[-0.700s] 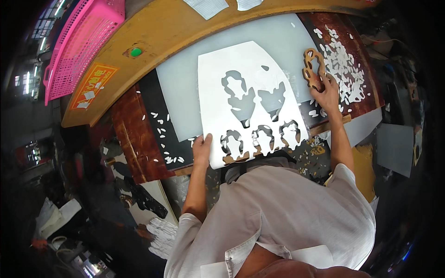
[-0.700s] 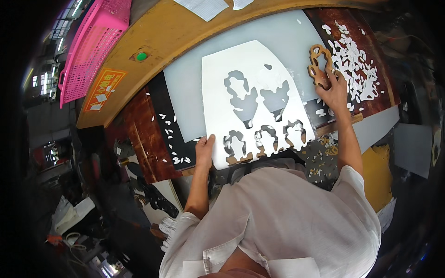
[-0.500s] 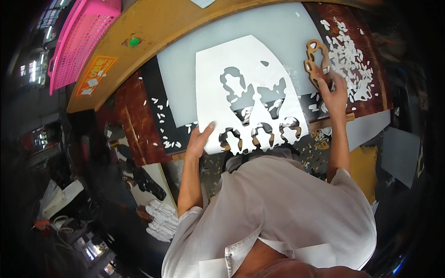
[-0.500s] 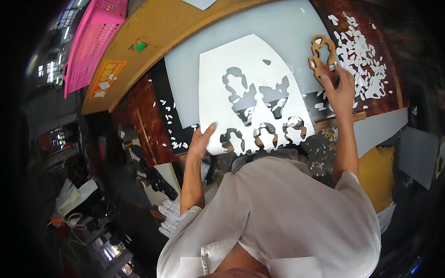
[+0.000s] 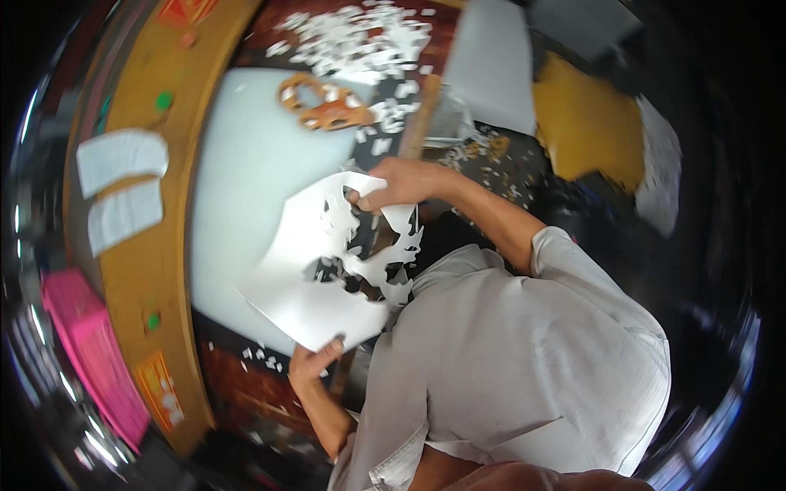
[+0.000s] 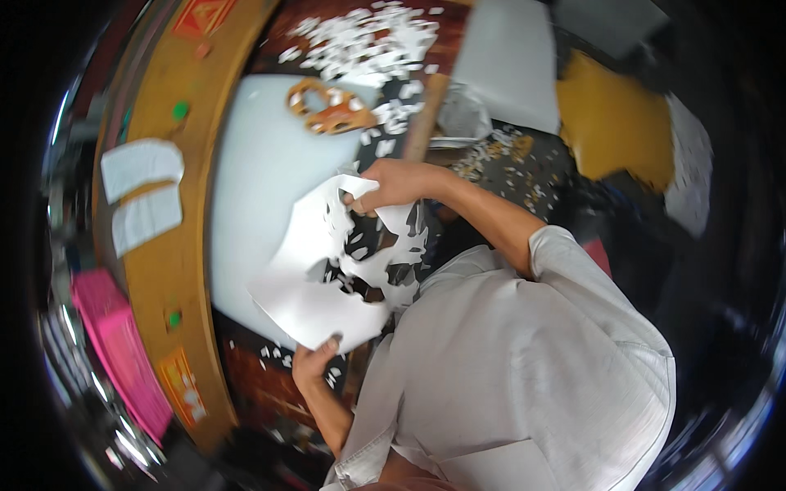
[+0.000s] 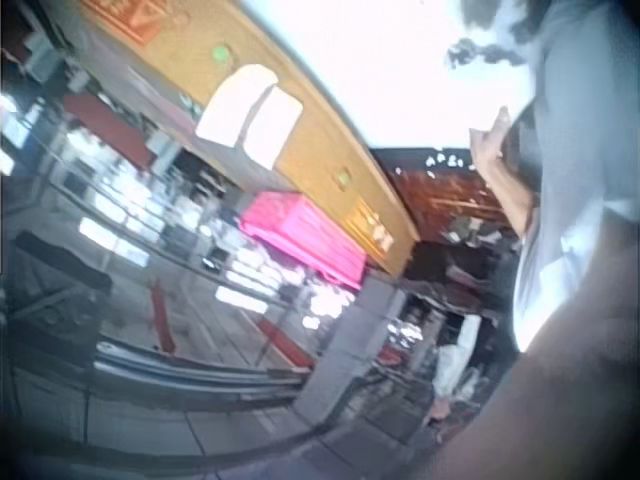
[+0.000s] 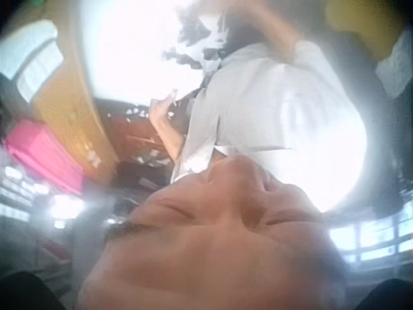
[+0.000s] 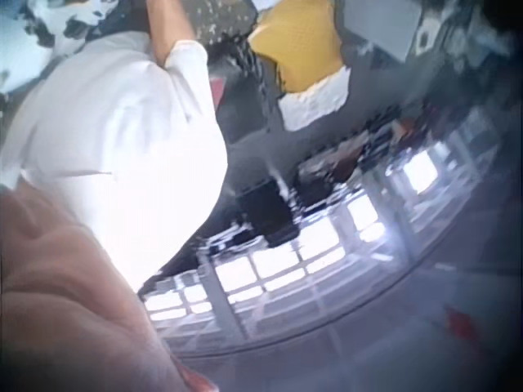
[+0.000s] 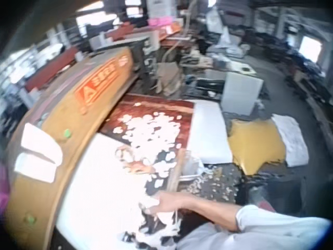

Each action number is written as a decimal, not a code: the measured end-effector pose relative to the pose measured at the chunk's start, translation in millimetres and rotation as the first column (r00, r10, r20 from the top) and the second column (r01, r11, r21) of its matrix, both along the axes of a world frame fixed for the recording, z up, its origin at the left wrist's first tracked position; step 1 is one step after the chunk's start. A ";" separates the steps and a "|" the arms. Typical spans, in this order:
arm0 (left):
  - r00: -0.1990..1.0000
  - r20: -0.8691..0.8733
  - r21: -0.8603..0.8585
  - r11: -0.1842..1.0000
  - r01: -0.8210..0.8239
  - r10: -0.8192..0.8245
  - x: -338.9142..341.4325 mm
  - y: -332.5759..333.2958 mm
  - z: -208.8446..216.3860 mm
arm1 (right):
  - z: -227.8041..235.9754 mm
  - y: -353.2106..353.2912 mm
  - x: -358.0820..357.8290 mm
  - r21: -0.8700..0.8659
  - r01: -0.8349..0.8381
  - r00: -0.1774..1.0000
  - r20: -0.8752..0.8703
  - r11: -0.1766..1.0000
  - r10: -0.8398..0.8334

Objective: The person uses a wooden cookie-cutter-like tool to press shapes into a white sheet on a workbench, then removes the cut pieces and places them into plastic bags. The person ties the bags and sets them aside, repeating the cutting and bagging cycle.

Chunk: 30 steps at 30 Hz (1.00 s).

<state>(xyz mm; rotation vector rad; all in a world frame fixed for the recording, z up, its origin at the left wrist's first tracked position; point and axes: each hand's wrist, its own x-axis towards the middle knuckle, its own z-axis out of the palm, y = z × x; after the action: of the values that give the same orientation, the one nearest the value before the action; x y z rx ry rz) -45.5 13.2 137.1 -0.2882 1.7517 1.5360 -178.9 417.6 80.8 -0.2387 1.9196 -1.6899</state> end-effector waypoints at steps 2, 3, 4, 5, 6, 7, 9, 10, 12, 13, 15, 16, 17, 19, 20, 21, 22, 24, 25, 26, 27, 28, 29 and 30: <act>0.934 -0.307 0.037 0.978 0.204 -0.183 -7.4 20.8 -9.9 | 16.5 31.1 54.4 -0.023 0.241 0.951 -0.196 0.970 -0.240; 0.960 -0.230 0.088 0.979 0.185 -0.161 -5.8 32.0 -12.5 | 25.1 44.8 87.4 -0.014 0.371 0.926 -0.073 0.929 -0.371; 0.981 -0.154 0.177 0.974 0.142 -0.115 -6.8 44.2 -15.7 | 32.2 57.5 119.8 -0.063 0.477 0.879 0.000 0.877 -0.478; 0.977 -0.132 0.217 0.957 0.193 -0.167 -11.2 55.8 -18.2 | 38.7 68.9 152.1 -0.005 0.585 0.810 0.050 0.811 -0.584; 0.967 -0.131 0.234 0.941 0.243 -0.217 -11.3 63.5 -13.9 | 49.2 75.5 188.7 0.047 0.687 0.718 0.114 0.726 -0.687; 0.951 -0.155 0.255 0.919 0.299 -0.267 -15.5 72.9 -11.6 | 55.2 86.2 219.8 0.032 0.721 0.683 0.137 0.692 -0.718; 0.920 -0.201 0.249 0.891 0.380 -0.336 -22.7 95.0 -5.8 | 63.1 101.3 277.5 0.050 0.809 0.568 0.195 0.586 -0.800; 0.895 -0.209 0.254 0.862 0.438 -0.394 -28.0 107.1 -1.9 | 63.1 105.5 300.8 0.107 0.856 0.481 0.193 0.506 -0.855; 0.839 -0.230 0.264 0.798 0.542 -0.494 -38.8 132.7 6.4 | 59.9 108.8 342.6 0.120 0.916 0.383 0.019 0.383 -0.924; 0.805 -0.249 0.292 0.751 0.593 -0.539 -43.5 144.9 11.4 | 62.3 109.9 362.5 0.054 0.941 0.334 0.000 0.333 -0.943; 0.737 -0.273 0.329 0.659 0.676 -0.619 -52.1 173.6 15.8 | 59.2 113.9 391.5 -0.105 0.957 0.272 -0.018 0.272 -0.962; 0.706 -0.286 0.357 0.612 0.706 -0.647 -56.2 188.5 17.3 | 58.5 116.7 401.7 -0.058 0.966 0.256 0.031 0.254 -0.966; 0.620 -0.245 0.277 0.559 0.782 -0.745 -62.7 205.9 17.7 | 58.0 118.7 410.4 -0.006 0.966 0.257 0.097 0.258 -0.961; 0.646 -0.285 0.158 0.630 0.760 -0.708 -56.3 241.8 6.8 | 55.2 125.4 419.3 0.110 0.938 0.313 0.126 0.327 -0.941; 0.657 -0.308 0.117 0.657 0.744 -0.688 -54.1 262.0 -0.7 | 53.4 129.7 421.5 0.102 0.937 0.312 0.180 0.334 -0.933; 0.634 -0.306 0.152 0.621 0.769 -0.710 -57.1 284.7 -7.0 | 49.9 138.1 420.9 0.139 0.944 0.286 0.114 0.300 -0.952; 0.663 -0.294 0.175 0.643 0.746 -0.689 -57.1 308.4 -14.1 | 45.0 149.1 419.6 0.119 0.947 0.294 0.043 0.297 -0.955; 0.675 -0.272 0.212 0.642 0.737 -0.686 -59.7 353.0 -20.9 | 36.9 182.5 420.8 0.130 0.970 0.199 0.050 0.204 -0.979; 0.694 -0.272 0.215 0.660 0.720 -0.667 -59.0 379.5 -24.1 | 31.4 204.2 419.1 0.108 0.978 0.175 0.043 0.178 -0.984; 0.718 -0.281 0.226 0.683 0.694 -0.636 -57.9 406.5 -24.9 | 25.2 230.3 416.2 0.008 0.989 0.148 0.094 0.149 -0.985; 0.739 -0.286 0.242 0.701 0.671 -0.609 -58.8 431.3 -19.6 | 20.6 254.1 413.7 -0.057 0.987 0.154 0.075 0.150 -0.985; 0.721 -0.309 0.191 0.702 0.686 -0.621 -58.6 459.5 -12.9 | 19.1 283.6 413.7 -0.125 0.982 0.151 0.057 0.143 -0.987; 0.695 -0.323 0.151 0.690 0.708 -0.643 -57.6 487.8 -4.5 | 18.0 312.5 414.1 -0.129 0.973 0.198 0.061 0.189 -0.978; 0.668 -0.331 0.116 0.673 0.730 -0.667 -55.7 517.7 4.5 | 20.3 337.8 414.7 -0.068 0.980 0.189 0.032 0.186 -0.982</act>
<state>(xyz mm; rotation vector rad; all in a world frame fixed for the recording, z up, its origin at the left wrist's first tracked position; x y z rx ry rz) -101.3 530.9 141.6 0.6967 1.5561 1.1927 235.8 755.3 101.1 1.3387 2.1187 -2.4892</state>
